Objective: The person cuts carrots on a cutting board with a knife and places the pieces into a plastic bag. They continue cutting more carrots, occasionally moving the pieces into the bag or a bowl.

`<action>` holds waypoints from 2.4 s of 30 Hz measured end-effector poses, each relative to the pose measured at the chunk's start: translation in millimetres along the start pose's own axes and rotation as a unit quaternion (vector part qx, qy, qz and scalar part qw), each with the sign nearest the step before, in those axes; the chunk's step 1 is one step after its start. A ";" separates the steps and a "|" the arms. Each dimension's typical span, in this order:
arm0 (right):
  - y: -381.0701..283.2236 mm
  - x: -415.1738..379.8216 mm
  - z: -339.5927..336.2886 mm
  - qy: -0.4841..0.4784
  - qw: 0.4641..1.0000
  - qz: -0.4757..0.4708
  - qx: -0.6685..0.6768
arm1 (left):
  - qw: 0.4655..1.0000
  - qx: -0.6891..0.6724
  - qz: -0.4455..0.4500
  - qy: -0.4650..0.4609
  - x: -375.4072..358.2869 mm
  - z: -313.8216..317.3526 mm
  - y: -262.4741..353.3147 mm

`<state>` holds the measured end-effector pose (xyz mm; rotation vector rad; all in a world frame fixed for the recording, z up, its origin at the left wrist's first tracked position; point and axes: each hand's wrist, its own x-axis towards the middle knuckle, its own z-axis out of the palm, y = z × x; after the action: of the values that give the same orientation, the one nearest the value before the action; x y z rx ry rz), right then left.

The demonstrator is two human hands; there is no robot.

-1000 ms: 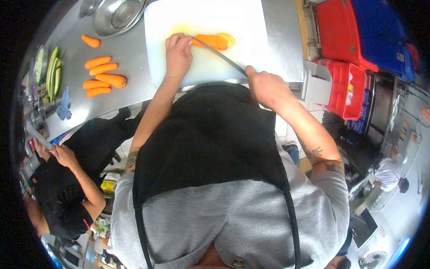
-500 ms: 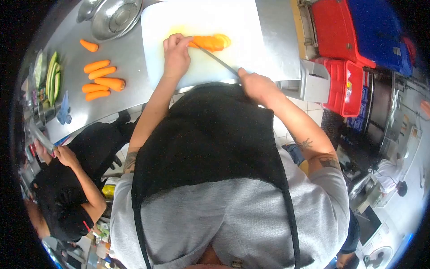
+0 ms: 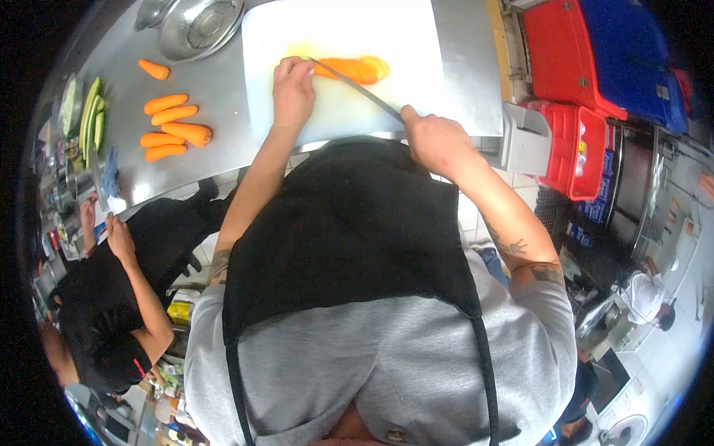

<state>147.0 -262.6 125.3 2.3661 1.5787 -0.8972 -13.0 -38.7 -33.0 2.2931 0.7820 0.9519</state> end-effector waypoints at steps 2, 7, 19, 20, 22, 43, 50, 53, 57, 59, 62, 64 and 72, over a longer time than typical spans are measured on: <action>-1.0 -0.8 -2.5 0.005 1.000 -0.010 -0.004 | 1.000 0.003 -0.009 -0.008 -0.6 0.0 -1.1; -4.3 -0.5 -7.0 -0.003 1.000 -0.009 -0.020 | 1.000 0.002 -0.007 -0.004 -0.9 -0.9 -1.0; 2.9 23.5 20.2 -0.070 0.997 0.012 0.010 | 1.000 -0.012 -0.005 -0.001 -1.3 -0.4 0.4; 4.9 27.5 25.3 -0.075 0.997 0.012 0.017 | 1.000 0.000 -0.006 -0.007 -1.5 0.7 0.3; 4.4 28.3 29.2 -0.069 0.997 0.012 0.032 | 0.999 0.028 0.003 -0.027 -0.9 -1.3 -0.1; -7.3 1.8 -6.0 0.012 1.000 -0.021 0.011 | 0.999 -0.016 -0.034 -0.005 1.2 -4.4 1.8; -10.1 4.8 -11.5 -0.014 1.000 -0.014 0.006 | 0.999 -0.020 -0.034 -0.003 2.0 -3.4 -0.5; -5.9 15.7 -2.2 -0.044 0.999 0.000 0.018 | 0.999 -0.020 -0.035 -0.008 2.5 -5.1 -0.2; 5.4 32.1 25.0 -0.060 0.998 -0.004 0.025 | 0.999 -0.016 -0.044 -0.012 1.1 -3.3 -0.6; 2.9 29.6 26.5 -0.059 0.998 0.004 0.034 | 1.000 0.016 -0.009 -0.018 1.1 -3.6 -0.9; 2.1 27.8 28.1 -0.054 0.998 -0.003 0.042 | 0.999 0.029 0.002 -0.046 2.9 -5.1 -0.8; -0.8 27.3 25.3 -0.059 0.998 0.001 0.037 | 0.997 0.034 0.002 -0.067 4.2 -6.2 -1.8; -2.1 21.6 16.5 -0.041 0.998 -0.003 0.038 | 0.997 -0.027 -0.049 -0.043 5.6 -11.5 2.6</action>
<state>144.4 -252.0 100.3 2.3428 1.5494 -1.0580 -17.6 -33.9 -21.9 2.2119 0.8150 0.8143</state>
